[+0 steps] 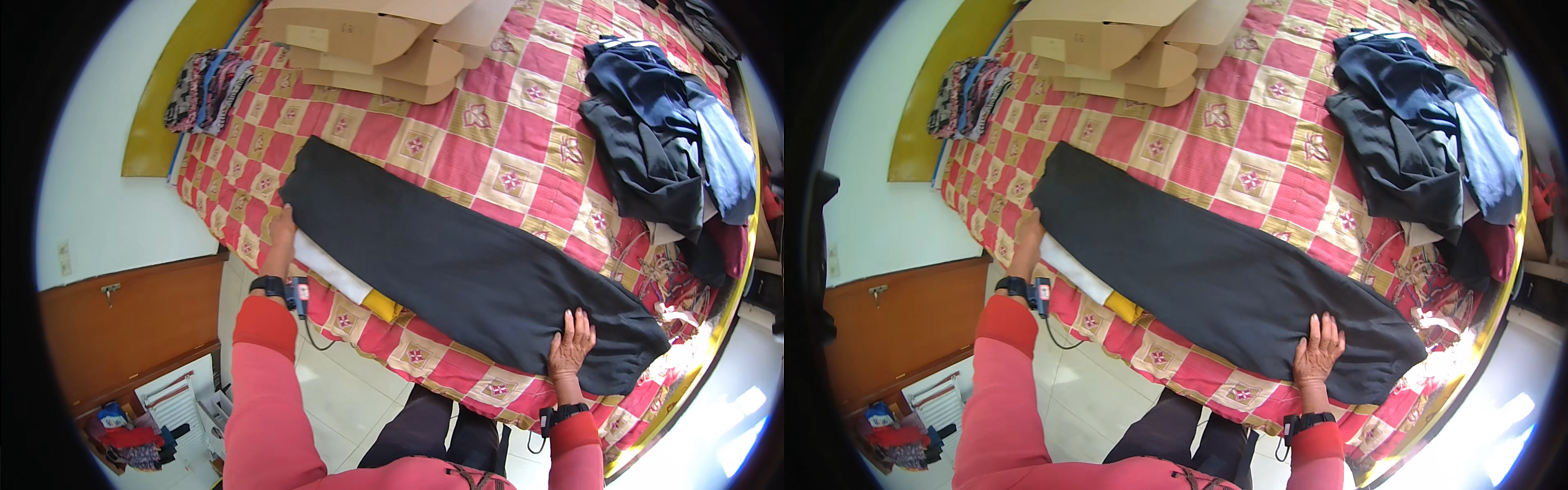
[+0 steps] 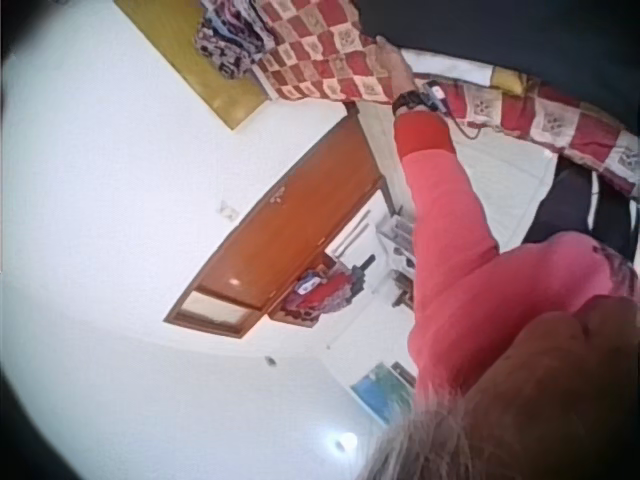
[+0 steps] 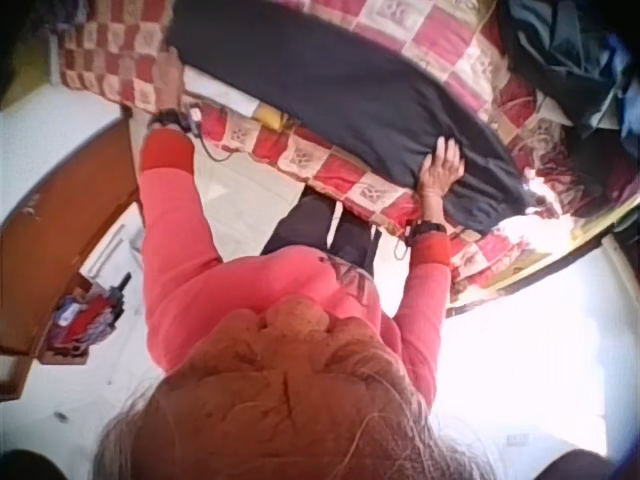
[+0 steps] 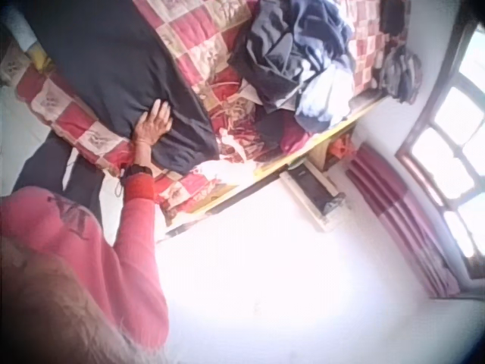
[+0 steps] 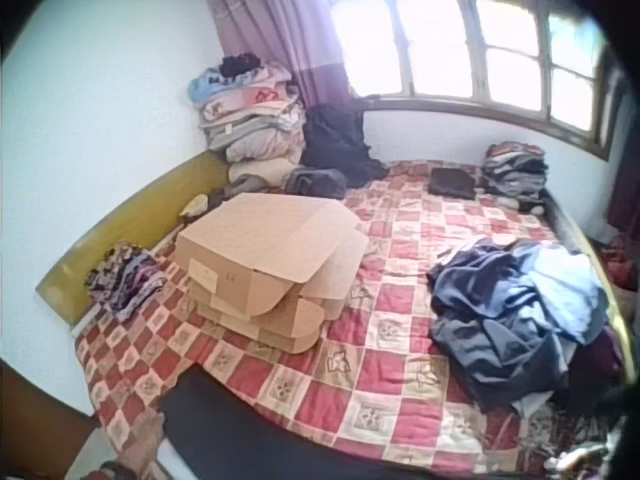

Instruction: The person folds a yellow long-sleeve shirt, a white t-shirt, and two pairs of black pants on a bed. Each item is smoothed, folded in half, then folded again into a compact rectangle and stacked on the bed.

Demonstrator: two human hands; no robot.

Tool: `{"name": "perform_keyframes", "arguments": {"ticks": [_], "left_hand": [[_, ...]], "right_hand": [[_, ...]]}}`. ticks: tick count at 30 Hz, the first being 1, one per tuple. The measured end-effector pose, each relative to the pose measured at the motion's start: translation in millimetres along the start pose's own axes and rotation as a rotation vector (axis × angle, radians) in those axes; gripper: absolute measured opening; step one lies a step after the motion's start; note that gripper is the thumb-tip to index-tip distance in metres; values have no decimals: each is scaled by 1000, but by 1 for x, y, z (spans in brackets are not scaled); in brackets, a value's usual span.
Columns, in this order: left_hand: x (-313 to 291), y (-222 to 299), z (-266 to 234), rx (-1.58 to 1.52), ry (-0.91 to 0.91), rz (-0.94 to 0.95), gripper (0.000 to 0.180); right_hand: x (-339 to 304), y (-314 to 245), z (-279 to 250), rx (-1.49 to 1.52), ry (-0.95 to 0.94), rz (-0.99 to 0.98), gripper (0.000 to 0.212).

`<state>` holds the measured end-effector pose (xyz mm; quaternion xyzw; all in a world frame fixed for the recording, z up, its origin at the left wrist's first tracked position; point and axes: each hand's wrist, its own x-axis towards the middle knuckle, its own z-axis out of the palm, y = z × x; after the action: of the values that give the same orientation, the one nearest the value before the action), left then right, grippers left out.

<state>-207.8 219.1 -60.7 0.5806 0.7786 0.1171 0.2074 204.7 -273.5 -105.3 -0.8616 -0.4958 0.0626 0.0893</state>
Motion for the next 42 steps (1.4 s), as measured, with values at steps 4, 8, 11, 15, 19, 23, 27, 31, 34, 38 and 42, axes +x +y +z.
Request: {"name": "perform_keyframes", "arguments": {"ticks": [4, 8, 11, 15, 19, 23, 27, 31, 34, 38, 42], "left_hand": [[39, -16, 10, -593, -246, -155, 41], [55, -16, 18, -776, -239, -222, 35], [56, -10, 9, -768, -279, -281, 37], [49, 17, -21, -658, -390, -317, 30], [21, 43, -34, -672, -403, -117, 21], [13, 48, -39, -555, -276, -231, 30], [15, 43, -38, -894, -273, -212, 27], [-12, 75, -44, -937, -31, 40, 27], [-69, 134, -44, -820, -7, 356, 27], [-224, 181, -23, -523, -107, 721, 24], [-380, 193, 32, -538, -647, 867, 27]], "right_hand": [[-2, 3, 1, -8, 1, -9, 63], [0, 2, 1, -17, -14, -5, 63], [1, 2, 0, -18, -16, -5, 64], [0, 2, 0, -48, -29, 7, 67], [-1, 2, 0, 8, 4, 2, 66], [-1, 2, 0, 14, 25, -2, 65], [-2, 4, 1, 31, 38, -12, 65], [-3, 6, 3, 39, 18, 3, 65], [-3, 6, 4, 36, 43, 1, 65], [-1, 4, -2, 49, 81, -8, 65], [-2, 10, -16, 226, 33, -5, 57]]}}
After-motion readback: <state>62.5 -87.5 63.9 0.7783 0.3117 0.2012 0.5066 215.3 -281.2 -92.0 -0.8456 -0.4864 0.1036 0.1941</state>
